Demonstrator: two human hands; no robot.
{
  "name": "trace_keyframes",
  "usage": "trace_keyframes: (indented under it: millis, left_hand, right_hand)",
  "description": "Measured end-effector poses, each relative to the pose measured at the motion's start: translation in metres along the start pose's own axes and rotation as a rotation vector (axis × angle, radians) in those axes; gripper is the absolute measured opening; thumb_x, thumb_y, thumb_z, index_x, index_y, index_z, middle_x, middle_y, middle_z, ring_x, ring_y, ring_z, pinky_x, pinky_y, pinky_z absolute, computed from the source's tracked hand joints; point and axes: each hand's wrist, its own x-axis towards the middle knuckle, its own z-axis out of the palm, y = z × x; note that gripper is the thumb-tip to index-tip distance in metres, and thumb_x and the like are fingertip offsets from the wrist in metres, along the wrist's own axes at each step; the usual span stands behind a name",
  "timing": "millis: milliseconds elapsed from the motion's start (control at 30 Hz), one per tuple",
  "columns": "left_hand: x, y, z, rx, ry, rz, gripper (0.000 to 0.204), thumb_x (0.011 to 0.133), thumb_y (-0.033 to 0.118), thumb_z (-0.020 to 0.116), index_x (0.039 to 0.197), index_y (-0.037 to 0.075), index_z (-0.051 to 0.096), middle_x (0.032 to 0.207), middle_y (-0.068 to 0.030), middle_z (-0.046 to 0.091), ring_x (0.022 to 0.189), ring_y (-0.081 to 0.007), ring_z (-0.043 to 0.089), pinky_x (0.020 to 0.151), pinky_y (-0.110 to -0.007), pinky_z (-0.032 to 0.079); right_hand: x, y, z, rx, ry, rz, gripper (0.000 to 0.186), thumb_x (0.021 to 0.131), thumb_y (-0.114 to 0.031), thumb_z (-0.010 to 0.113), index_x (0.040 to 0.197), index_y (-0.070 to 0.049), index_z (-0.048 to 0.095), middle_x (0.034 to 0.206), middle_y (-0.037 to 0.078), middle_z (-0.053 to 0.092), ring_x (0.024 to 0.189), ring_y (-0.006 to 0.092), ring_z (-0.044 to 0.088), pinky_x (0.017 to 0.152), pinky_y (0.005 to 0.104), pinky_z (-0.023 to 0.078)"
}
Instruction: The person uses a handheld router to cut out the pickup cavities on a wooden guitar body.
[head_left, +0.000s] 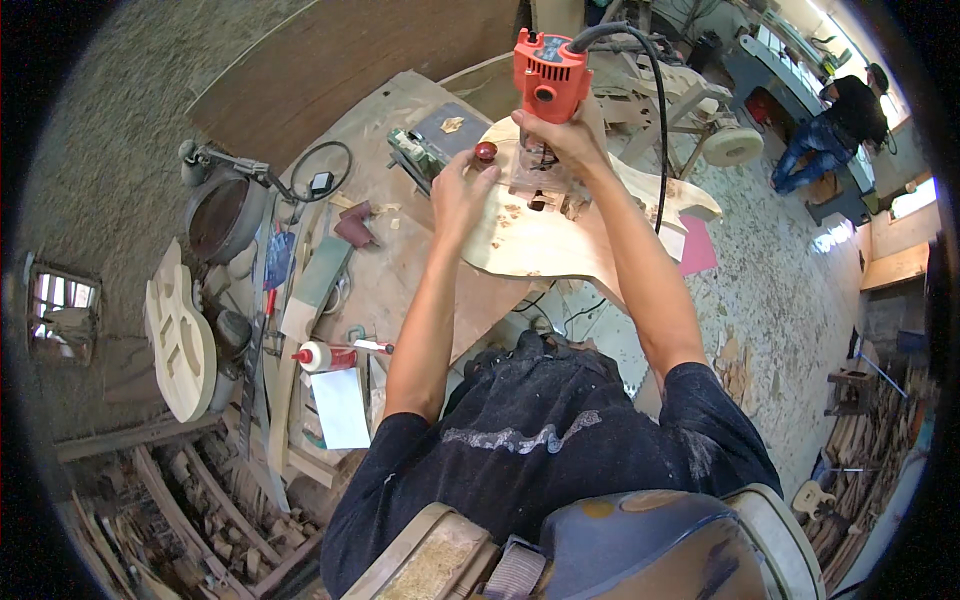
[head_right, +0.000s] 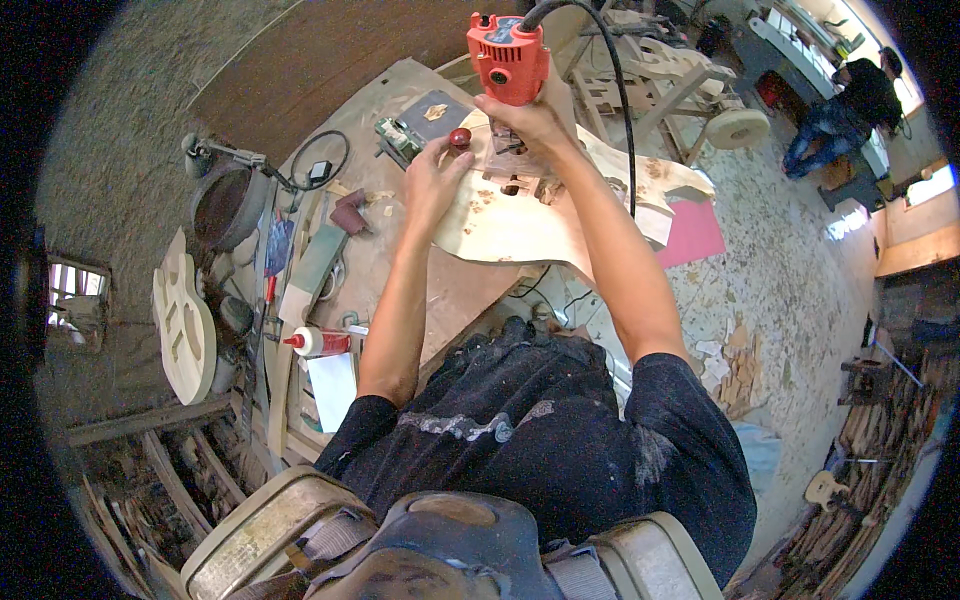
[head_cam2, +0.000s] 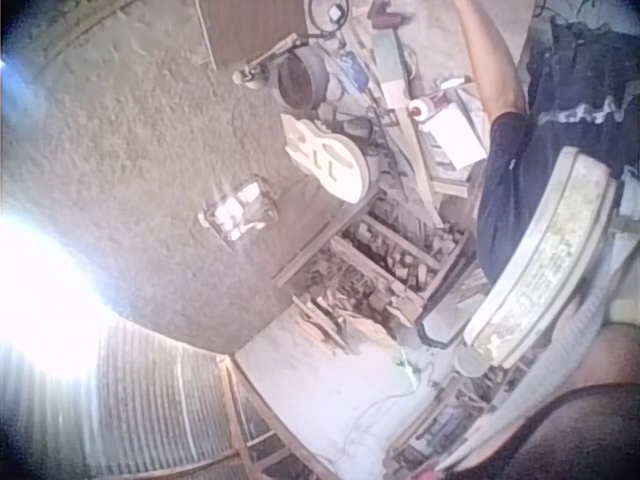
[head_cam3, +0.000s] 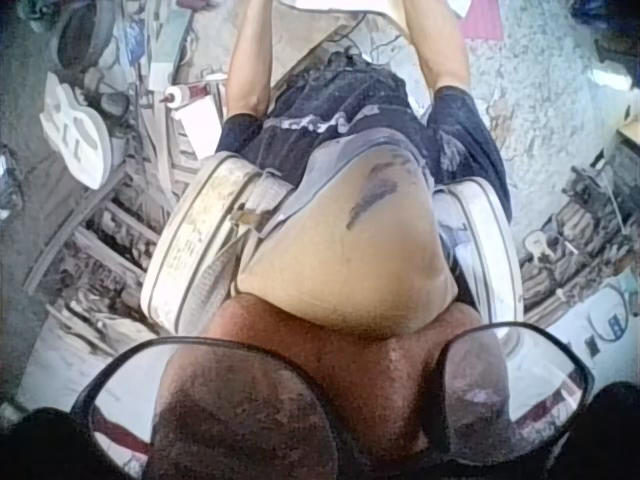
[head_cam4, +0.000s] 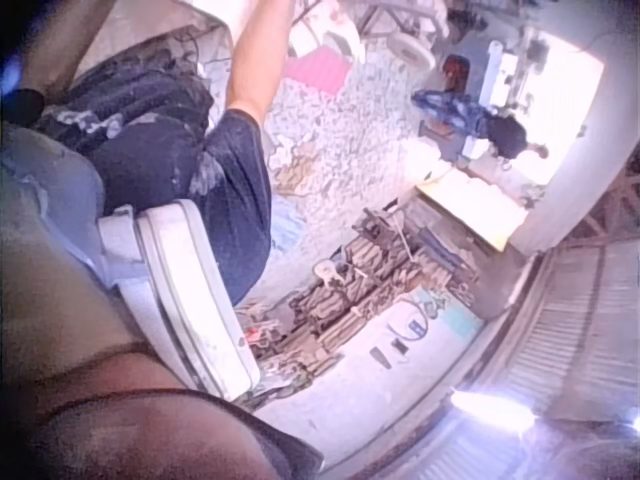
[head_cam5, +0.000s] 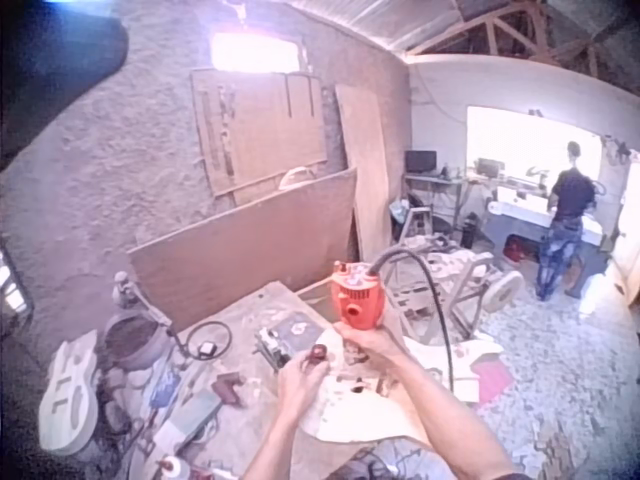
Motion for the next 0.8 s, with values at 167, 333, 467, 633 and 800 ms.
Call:
trace_keyframes:
  millis: [167, 333, 467, 633, 800]
  left_hand:
    - [0.003, -0.003, 0.004, 0.001, -0.018, 0.026, 0.041, 0.086, 0.026, 0.079, 0.119, 0.004, 0.072, 0.107, -0.0186, 0.076, 0.103, -0.0347, 0.073, 0.09, -0.042, 0.053]
    - [0.002, -0.001, -0.001, -0.045, -0.008, -0.063, 0.04, 0.087, 0.024, 0.078, 0.12, 0.003, 0.072, 0.108, -0.0193, 0.076, 0.104, -0.0346, 0.073, 0.091, -0.041, 0.053]
    - [0.006, -0.011, 0.0, -0.054, 0.019, -0.065, 0.038, 0.088, 0.021, 0.075, 0.121, 0.002, 0.071, 0.109, -0.0195, 0.076, 0.106, -0.0338, 0.072, 0.093, -0.041, 0.053]
    - [0.008, -0.006, -0.002, -0.05, 0.028, -0.046, 0.038, 0.09, 0.018, 0.073, 0.123, 0.001, 0.069, 0.113, -0.0199, 0.075, 0.108, -0.0336, 0.072, 0.095, -0.04, 0.053]
    - [0.009, -0.013, -0.004, -0.013, 0.049, -0.071, 0.036, 0.09, 0.018, 0.072, 0.123, 0.002, 0.07, 0.113, -0.0198, 0.075, 0.107, -0.0349, 0.072, 0.095, -0.041, 0.053]
  right_hand:
    - [0.003, 0.011, -0.012, -0.135, 0.03, -0.166, 0.035, 0.084, -0.024, 0.087, 0.104, -0.008, 0.065, 0.092, -0.001, 0.064, 0.077, 0.0093, 0.061, 0.066, 0.0272, 0.053]
    - [0.008, 0.015, 0.0, -0.095, -0.02, -0.196, 0.034, 0.084, -0.023, 0.087, 0.103, -0.008, 0.064, 0.093, -0.001, 0.064, 0.078, 0.0089, 0.061, 0.066, 0.0268, 0.052]
    - [0.02, 0.03, 0.0, -0.087, 0.017, -0.067, 0.067, 0.071, -0.024, 0.094, 0.124, -0.006, 0.057, 0.105, 0.005, 0.071, 0.088, 0.0111, 0.067, 0.075, 0.0281, 0.056]
    - [0.034, 0.051, -0.005, -0.134, 0.023, -0.109, 0.07, 0.07, -0.025, 0.095, 0.125, -0.006, 0.056, 0.105, 0.005, 0.072, 0.086, 0.0108, 0.067, 0.073, 0.0283, 0.057]
    - [0.029, 0.038, 0.006, -0.11, -0.019, -0.051, 0.067, 0.07, -0.025, 0.093, 0.123, -0.005, 0.057, 0.101, 0.005, 0.073, 0.088, 0.0133, 0.068, 0.08, 0.0303, 0.056]
